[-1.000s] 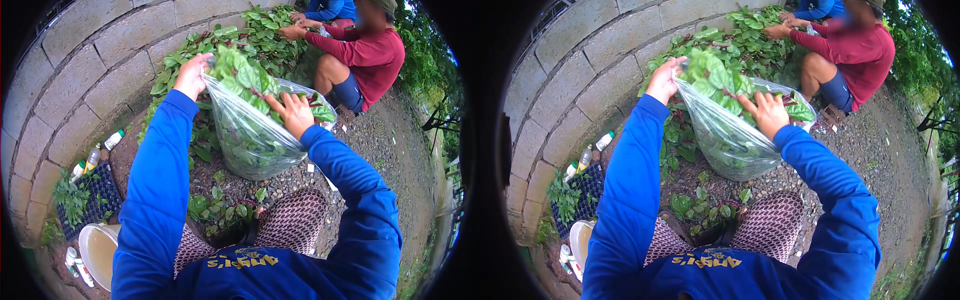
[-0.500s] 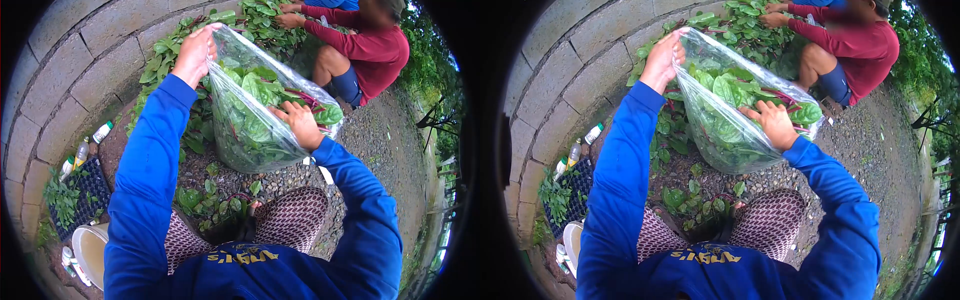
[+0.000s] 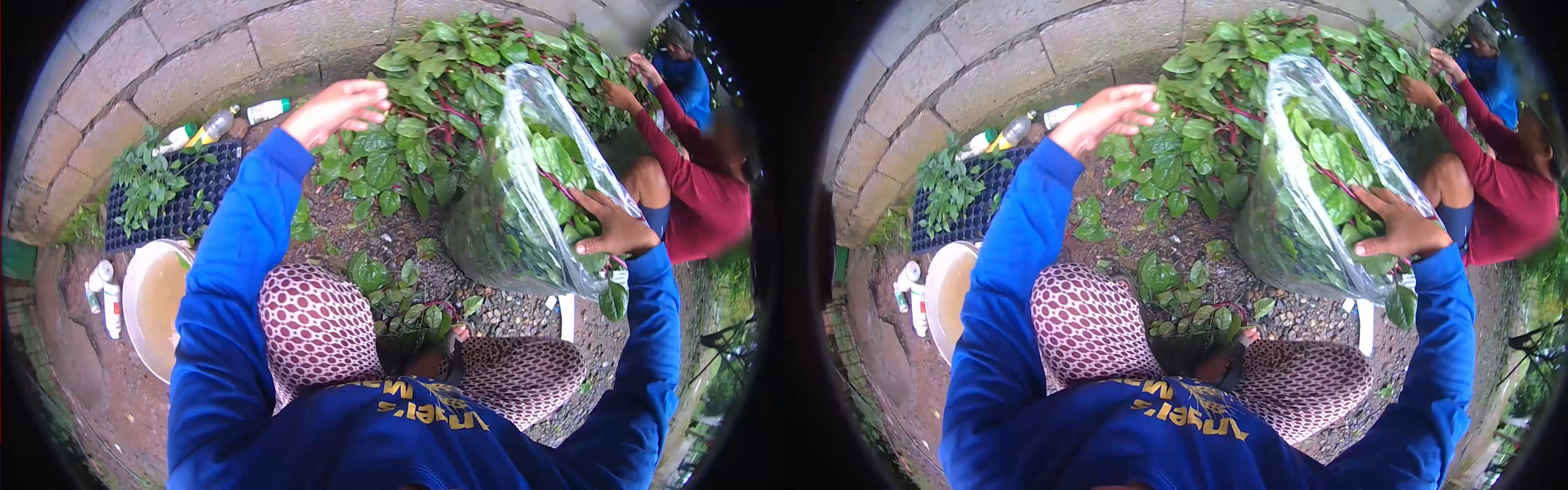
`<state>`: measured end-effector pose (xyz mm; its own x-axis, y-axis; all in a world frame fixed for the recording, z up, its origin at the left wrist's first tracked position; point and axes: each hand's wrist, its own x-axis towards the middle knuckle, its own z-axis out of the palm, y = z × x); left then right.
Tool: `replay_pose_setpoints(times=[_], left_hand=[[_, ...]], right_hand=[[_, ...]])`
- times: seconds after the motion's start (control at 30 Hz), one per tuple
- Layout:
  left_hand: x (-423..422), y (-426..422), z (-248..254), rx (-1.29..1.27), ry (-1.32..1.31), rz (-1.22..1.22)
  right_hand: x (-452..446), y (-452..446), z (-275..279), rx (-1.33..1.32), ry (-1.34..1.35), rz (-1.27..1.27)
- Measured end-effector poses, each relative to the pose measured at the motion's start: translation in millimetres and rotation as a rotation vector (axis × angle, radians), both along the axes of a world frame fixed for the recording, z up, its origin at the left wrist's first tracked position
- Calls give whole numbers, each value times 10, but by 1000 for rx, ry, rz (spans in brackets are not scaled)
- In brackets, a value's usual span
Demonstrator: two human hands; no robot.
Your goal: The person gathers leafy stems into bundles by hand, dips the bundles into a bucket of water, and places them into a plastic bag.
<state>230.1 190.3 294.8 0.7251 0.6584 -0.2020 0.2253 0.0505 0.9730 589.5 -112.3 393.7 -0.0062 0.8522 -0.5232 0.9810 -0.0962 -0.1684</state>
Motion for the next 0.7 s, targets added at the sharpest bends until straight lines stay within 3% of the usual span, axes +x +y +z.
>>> replay_pose_setpoints(times=[0.17, 0.23, 0.3, 0.4, 0.43, 0.5, 0.57, 0.63, 0.7], left_hand=[[-827, 114, -1296, -342, -115, 436], [-935, 102, -1696, -461, -162, 545], [-931, 116, -1996, -516, -114, 610], [-807, 205, -2376, -549, -90, 647], [-754, 237, -2474, -555, -73, 666], [-657, 300, -2742, -568, -102, 700], [-544, 340, -2824, -550, -117, 727], [-481, 345, -2767, -550, -155, 719], [-460, 356, -2655, -532, -173, 698]], right_hand=[[-76, 232, 121, -45, -4, -74], [-246, 313, 384, -15, -182, -10], [-900, 584, 882, 149, -461, -62], [-1489, 1263, 1125, 657, -471, 288], [-1700, 1551, 1116, 604, -388, 66], [-1905, 2166, 809, 635, -363, 339], [-2156, 2680, 251, 429, -184, 291], [-2387, 3046, -277, 193, -312, 248], [-2165, 3380, -840, 301, -416, 278]])
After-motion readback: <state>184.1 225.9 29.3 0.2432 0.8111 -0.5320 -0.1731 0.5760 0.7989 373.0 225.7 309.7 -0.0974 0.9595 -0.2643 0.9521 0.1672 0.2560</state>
